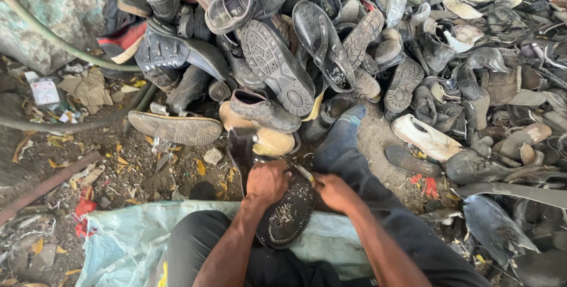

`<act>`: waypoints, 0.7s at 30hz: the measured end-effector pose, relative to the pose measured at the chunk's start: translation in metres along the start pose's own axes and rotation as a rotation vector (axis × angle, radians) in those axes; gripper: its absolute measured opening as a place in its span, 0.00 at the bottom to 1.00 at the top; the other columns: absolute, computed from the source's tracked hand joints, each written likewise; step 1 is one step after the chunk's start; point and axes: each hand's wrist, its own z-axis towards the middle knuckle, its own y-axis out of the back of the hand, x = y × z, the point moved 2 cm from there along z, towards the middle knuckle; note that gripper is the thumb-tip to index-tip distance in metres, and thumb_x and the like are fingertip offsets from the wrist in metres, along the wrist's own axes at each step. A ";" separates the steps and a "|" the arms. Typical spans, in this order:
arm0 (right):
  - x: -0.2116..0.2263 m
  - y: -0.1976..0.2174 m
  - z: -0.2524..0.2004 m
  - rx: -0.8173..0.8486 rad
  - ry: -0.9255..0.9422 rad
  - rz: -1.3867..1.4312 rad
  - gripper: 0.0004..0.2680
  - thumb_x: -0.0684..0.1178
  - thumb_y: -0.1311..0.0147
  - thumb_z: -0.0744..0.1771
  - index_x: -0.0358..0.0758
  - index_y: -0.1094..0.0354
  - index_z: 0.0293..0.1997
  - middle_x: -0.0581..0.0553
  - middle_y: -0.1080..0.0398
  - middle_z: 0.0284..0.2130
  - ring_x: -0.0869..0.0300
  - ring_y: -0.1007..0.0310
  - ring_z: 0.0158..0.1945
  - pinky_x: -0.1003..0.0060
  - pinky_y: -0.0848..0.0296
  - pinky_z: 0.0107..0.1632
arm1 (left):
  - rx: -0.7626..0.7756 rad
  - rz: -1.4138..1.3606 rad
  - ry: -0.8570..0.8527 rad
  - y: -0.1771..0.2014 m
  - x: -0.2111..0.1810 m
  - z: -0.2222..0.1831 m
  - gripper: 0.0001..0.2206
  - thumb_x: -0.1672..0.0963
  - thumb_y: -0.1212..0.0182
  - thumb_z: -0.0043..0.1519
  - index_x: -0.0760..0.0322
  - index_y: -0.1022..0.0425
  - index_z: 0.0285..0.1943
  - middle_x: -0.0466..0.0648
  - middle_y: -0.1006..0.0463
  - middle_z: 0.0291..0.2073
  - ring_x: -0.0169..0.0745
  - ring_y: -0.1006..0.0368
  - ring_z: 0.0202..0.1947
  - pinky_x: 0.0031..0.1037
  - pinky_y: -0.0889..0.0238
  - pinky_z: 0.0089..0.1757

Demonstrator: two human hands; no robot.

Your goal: The person sorts through a large pile of old footwear, using a knife to cut away the soles and separate the materials of various shoes and sandals.

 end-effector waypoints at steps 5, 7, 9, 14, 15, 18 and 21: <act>0.002 -0.013 -0.045 -0.125 0.017 0.197 0.13 0.45 0.48 0.68 0.43 0.31 0.59 0.39 0.21 0.47 0.58 0.20 0.49 0.64 0.28 0.53 | -0.009 -0.007 0.017 -0.002 0.003 0.000 0.10 0.54 0.34 0.58 0.65 0.24 0.34 0.56 0.19 0.31 0.59 0.21 0.33 0.44 0.31 0.43; -0.001 -0.014 -0.035 -0.091 -0.001 0.166 0.13 0.45 0.48 0.68 0.45 0.30 0.60 0.39 0.22 0.48 0.59 0.21 0.50 0.64 0.28 0.53 | 0.010 -0.009 0.008 -0.005 0.001 0.002 0.10 0.54 0.35 0.59 0.66 0.24 0.36 0.57 0.19 0.32 0.59 0.21 0.35 0.44 0.30 0.42; -0.002 -0.016 -0.018 -0.066 0.041 0.162 0.13 0.45 0.48 0.68 0.46 0.29 0.60 0.39 0.22 0.48 0.59 0.21 0.49 0.64 0.28 0.53 | -0.043 -0.059 -0.015 -0.005 0.002 0.000 0.09 0.54 0.35 0.58 0.66 0.24 0.37 0.57 0.19 0.33 0.60 0.21 0.35 0.44 0.30 0.41; 0.000 -0.016 0.003 -0.007 -0.024 0.119 0.12 0.45 0.48 0.69 0.46 0.28 0.60 0.40 0.21 0.48 0.59 0.20 0.46 0.63 0.27 0.54 | -0.010 -0.058 0.021 -0.007 0.001 -0.002 0.09 0.54 0.35 0.58 0.65 0.23 0.37 0.57 0.18 0.34 0.59 0.21 0.37 0.44 0.30 0.42; 0.004 -0.017 -0.004 -0.036 0.029 0.163 0.13 0.44 0.48 0.69 0.46 0.29 0.61 0.39 0.21 0.49 0.58 0.21 0.48 0.62 0.28 0.54 | -0.025 -0.075 0.026 -0.005 0.002 -0.003 0.09 0.54 0.35 0.58 0.64 0.23 0.37 0.56 0.18 0.34 0.60 0.22 0.37 0.45 0.31 0.42; 0.011 -0.009 -0.035 -0.104 0.157 0.239 0.14 0.43 0.48 0.68 0.44 0.32 0.62 0.38 0.22 0.51 0.56 0.22 0.52 0.60 0.29 0.55 | -0.062 -0.061 0.005 0.000 0.006 0.002 0.09 0.53 0.34 0.57 0.63 0.22 0.38 0.56 0.18 0.34 0.61 0.22 0.37 0.45 0.31 0.42; 0.019 -0.014 -0.058 -0.105 0.133 0.164 0.14 0.45 0.47 0.68 0.43 0.31 0.61 0.36 0.23 0.50 0.49 0.22 0.53 0.57 0.28 0.52 | -0.040 -0.073 0.035 -0.001 0.010 -0.001 0.10 0.53 0.34 0.57 0.63 0.23 0.36 0.55 0.18 0.33 0.60 0.22 0.36 0.45 0.32 0.44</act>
